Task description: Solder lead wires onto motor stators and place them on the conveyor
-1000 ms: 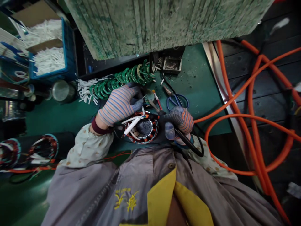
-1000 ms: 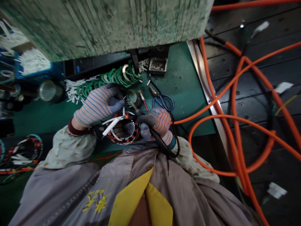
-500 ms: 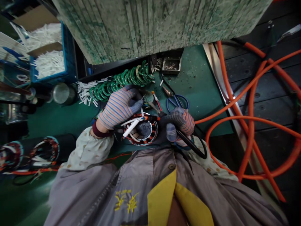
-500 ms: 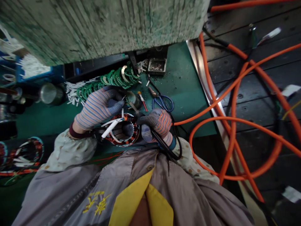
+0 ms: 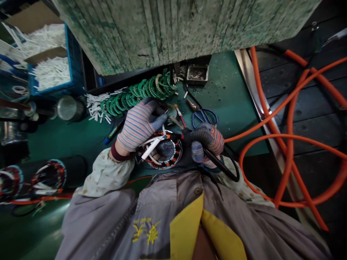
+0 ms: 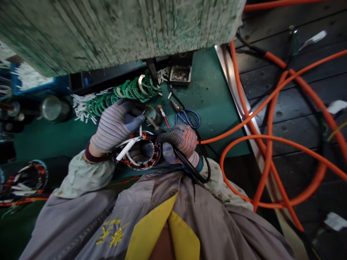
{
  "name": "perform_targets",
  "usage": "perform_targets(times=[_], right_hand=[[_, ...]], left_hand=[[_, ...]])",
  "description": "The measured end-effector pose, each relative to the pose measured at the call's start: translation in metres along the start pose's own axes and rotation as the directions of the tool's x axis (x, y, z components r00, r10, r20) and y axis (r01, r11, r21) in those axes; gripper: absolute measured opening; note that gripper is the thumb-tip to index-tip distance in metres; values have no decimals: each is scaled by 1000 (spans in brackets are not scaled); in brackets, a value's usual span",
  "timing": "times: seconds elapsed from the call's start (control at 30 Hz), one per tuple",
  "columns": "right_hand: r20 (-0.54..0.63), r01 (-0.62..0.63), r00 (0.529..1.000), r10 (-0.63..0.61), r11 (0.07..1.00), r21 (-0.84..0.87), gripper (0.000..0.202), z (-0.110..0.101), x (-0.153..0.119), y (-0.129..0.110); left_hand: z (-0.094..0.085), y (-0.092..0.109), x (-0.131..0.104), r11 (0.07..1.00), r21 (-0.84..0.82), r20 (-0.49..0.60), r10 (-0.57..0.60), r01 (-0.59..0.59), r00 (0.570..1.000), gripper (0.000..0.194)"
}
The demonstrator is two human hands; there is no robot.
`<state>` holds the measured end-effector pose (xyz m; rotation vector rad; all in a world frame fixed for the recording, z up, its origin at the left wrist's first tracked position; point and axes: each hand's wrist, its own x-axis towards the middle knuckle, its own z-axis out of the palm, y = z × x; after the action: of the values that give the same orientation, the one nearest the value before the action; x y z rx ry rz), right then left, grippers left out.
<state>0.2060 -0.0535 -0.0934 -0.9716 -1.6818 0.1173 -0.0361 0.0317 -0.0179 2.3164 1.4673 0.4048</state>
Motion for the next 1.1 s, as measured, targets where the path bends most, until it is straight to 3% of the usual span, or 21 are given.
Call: perform_targets(times=[0.17, 0.43, 0.77, 0.93, 1.1], right_hand=[[26, 7, 1000, -7, 1000, 0, 38, 0, 1, 1], [75, -50, 996, 49, 999, 6, 43, -3, -6, -1], [36, 5, 999, -2, 998, -56, 56, 1, 0, 0], [67, -48, 996, 62, 979, -199, 62, 3, -11, 5], [60, -46, 997, 57, 984, -170, 67, 8, -14, 6]], left_hand=[[1, -2, -1, 1000, -6, -22, 10, -10, 1000, 28], [-21, 1, 10, 981, 192, 165, 10, -42, 986, 28], [-22, 1, 12, 981, 188, 184, 19, -54, 983, 25], [-24, 3, 12, 980, 190, 185, 25, -61, 982, 27], [-25, 2, 13, 979, 193, 186, 33, -69, 982, 29]])
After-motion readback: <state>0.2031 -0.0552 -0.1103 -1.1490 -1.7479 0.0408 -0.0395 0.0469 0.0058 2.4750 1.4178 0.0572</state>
